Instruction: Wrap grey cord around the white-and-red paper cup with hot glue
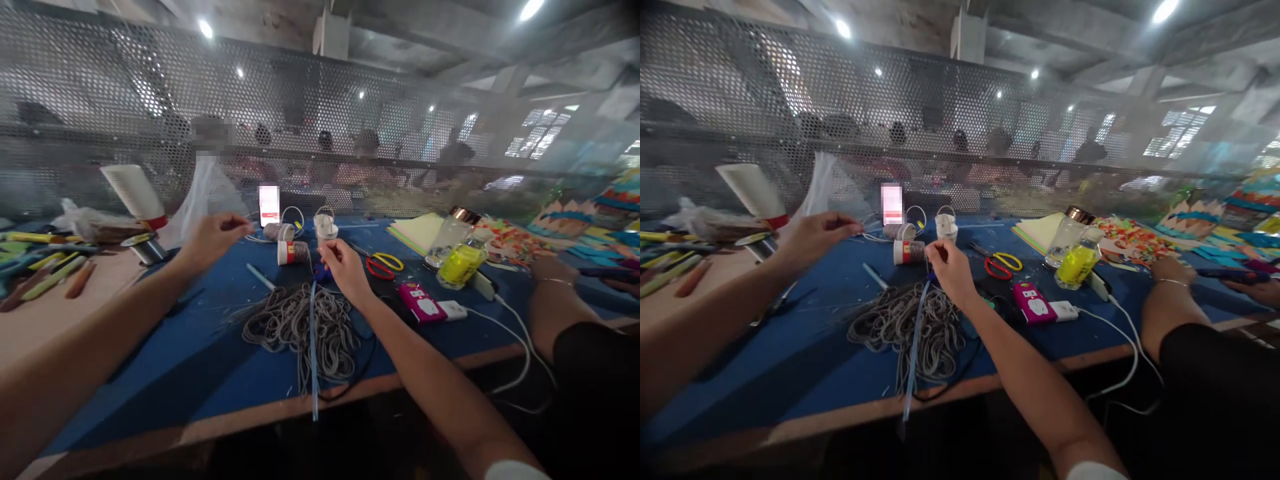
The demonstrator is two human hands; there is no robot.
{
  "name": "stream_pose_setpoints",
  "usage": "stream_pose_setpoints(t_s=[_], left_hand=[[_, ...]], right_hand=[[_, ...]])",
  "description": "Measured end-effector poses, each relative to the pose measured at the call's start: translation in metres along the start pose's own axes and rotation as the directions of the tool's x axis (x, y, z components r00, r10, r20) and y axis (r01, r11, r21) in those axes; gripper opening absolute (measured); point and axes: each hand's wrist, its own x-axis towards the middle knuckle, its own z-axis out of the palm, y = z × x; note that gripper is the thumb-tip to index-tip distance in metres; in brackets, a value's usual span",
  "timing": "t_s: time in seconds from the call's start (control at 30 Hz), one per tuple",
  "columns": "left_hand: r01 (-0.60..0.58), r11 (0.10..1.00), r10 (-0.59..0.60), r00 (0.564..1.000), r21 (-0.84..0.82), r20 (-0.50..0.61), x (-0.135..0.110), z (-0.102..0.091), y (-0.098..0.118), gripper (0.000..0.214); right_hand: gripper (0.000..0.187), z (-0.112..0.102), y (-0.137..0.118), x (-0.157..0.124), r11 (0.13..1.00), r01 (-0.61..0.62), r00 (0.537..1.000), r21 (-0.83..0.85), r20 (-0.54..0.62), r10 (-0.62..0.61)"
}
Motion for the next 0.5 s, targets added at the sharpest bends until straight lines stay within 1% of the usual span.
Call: stream_pose_setpoints(t_s=[0.03, 0.1, 0.13, 0.17, 0.2, 0.27, 0.33, 0.4, 0.47, 0.5], left_hand=[[-0.034, 0.999, 0.032, 0.996, 0.022, 0.079, -0.018, 0.001, 0.003, 0.012], [-0.062, 0.997, 0.055, 0.986, 0.038, 0.154, -0.045, 0.005, 0.003, 0.013], [-0.071, 0.996, 0.062, 0.981, 0.044, 0.182, -0.054, 0.008, 0.001, 0.014], [-0.054, 0.998, 0.045, 0.977, 0.039, 0.209, -0.059, 0.01, -0.002, 0.015], [-0.029, 0.999, 0.024, 0.98, 0.026, 0.197, -0.062, 0.012, -0.006, 0.014], [0.031, 0.999, -0.027, 0.983, -0.016, 0.183, -0.062, 0.016, -0.01, 0.015], [0.084, 0.994, -0.073, 0.988, -0.077, 0.136, -0.057, 0.022, -0.011, 0.015], [0.172, 0.965, -0.154, 0.983, -0.197, 0.103, -0.052, 0.03, -0.008, 0.019], [0.233, 0.918, -0.216, 0.973, -0.322, 0.087, -0.047, 0.041, -0.004, 0.023], [0.23, 0.907, -0.217, 0.973, -0.352, 0.076, -0.044, 0.047, -0.003, 0.024]], right_hand=[[0.027, -0.002, 0.001, 0.002, 1.0, 0.006, 1.0, -0.016, 0.009, -0.005], [0.026, -0.007, 0.001, 0.007, 0.999, -0.012, 0.999, -0.052, 0.038, 0.014], [0.025, -0.01, 0.0, 0.009, 0.996, -0.029, 0.997, -0.081, 0.063, 0.034], [0.023, -0.013, -0.001, 0.012, 0.992, -0.038, 0.994, -0.124, 0.101, 0.051], [0.021, -0.016, -0.002, 0.014, 0.984, -0.029, 0.988, -0.177, 0.145, 0.055], [0.018, -0.024, -0.004, 0.017, 0.949, 0.002, 0.98, -0.314, 0.19, 0.061], [0.016, -0.031, -0.005, 0.018, 0.881, 0.032, 0.979, -0.471, 0.191, 0.067], [0.015, -0.037, -0.003, 0.016, 0.799, 0.047, 0.979, -0.599, 0.187, 0.082], [0.014, -0.04, 0.003, 0.011, 0.751, 0.058, 0.971, -0.657, 0.212, 0.11], [0.013, -0.04, 0.006, 0.009, 0.743, 0.075, 0.965, -0.665, 0.237, 0.114]])
